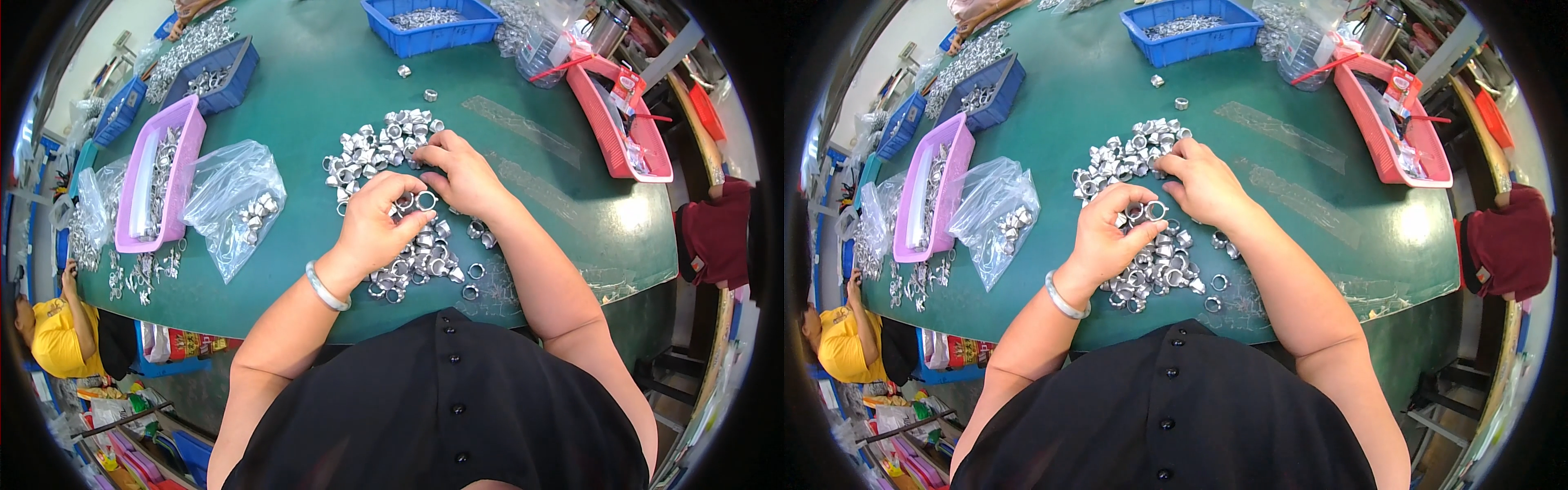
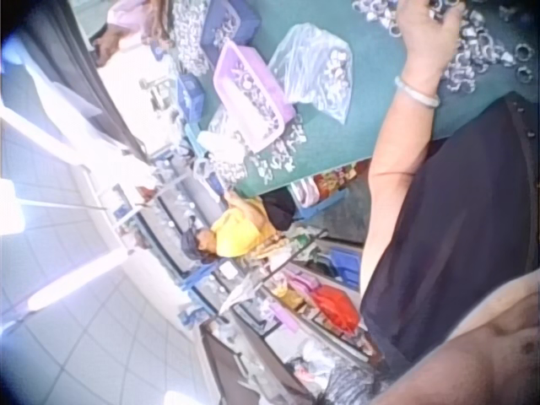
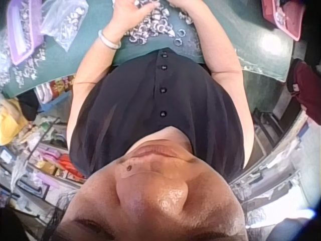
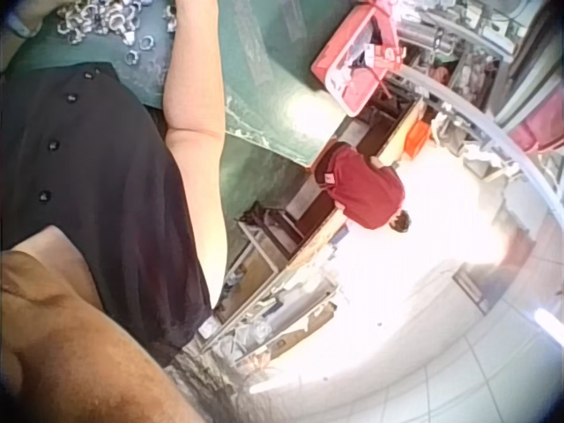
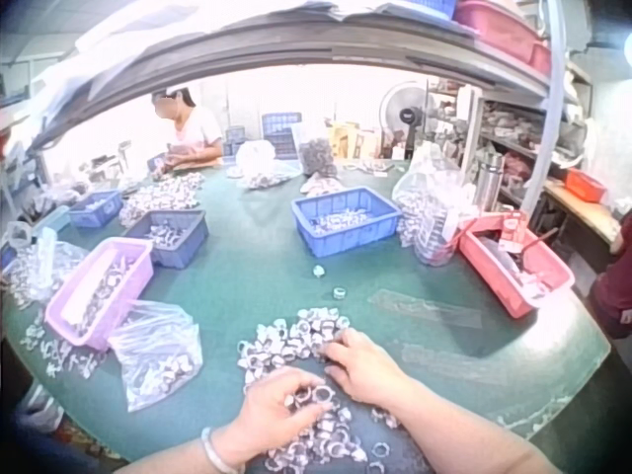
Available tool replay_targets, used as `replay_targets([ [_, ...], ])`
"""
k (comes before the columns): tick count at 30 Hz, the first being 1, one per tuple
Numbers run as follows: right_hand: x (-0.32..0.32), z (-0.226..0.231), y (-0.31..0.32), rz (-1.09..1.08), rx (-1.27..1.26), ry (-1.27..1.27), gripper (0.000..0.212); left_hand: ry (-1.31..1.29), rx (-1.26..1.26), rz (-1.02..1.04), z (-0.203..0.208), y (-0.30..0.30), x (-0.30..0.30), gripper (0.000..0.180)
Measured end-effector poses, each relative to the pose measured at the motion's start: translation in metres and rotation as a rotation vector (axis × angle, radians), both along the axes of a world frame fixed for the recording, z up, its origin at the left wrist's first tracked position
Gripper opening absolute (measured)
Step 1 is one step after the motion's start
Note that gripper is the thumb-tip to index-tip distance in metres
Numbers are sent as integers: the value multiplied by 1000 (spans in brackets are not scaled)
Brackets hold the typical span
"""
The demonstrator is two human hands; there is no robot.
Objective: The person assembles metal ring components by picking up metal pieces from a pile and joining them together by hand.
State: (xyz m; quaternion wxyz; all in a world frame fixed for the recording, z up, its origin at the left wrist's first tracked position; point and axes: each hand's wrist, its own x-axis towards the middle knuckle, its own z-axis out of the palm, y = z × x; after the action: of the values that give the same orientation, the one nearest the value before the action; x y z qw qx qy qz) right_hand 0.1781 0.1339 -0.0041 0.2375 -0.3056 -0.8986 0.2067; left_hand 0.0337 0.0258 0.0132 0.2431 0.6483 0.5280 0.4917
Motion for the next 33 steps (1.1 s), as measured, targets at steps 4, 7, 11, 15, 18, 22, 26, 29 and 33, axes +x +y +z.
replay_targets([
  [4, -1, -1, 0, 4, 4, -1, 30, 66, -35, 23, 0, 0, -1, 26],
  [7, -1, -1, 0, 6, 6, 17, 28, 97, -36, 25, 0, 0, -1, 26],
  [11, 0, -1, 1, 34, 14, 63, 24, 117, -45, 40, 1, -1, 0, 26],
  [15, 0, 1, 1, 33, -5, 63, 21, 90, -50, 66, 2, -1, 1, 24],
  [18, 1, 0, 2, 34, 21, 27, 20, 104, -73, 65, 4, -2, 1, 24],
  [22, -2, 1, 0, -8, -75, 57, 24, 107, -36, 66, 2, -2, 0, 25],
  [26, -1, 1, -1, 6, 6, 61, 30, 102, 11, 52, 1, -1, 0, 28],
  [29, 1, 0, -3, -14, -21, 39, 32, 109, 22, 26, 1, -3, 2, 28],
  [33, 1, 0, 1, 7, 4, 52, 35, 98, 5, -139, -1, -4, 8, 26],
])
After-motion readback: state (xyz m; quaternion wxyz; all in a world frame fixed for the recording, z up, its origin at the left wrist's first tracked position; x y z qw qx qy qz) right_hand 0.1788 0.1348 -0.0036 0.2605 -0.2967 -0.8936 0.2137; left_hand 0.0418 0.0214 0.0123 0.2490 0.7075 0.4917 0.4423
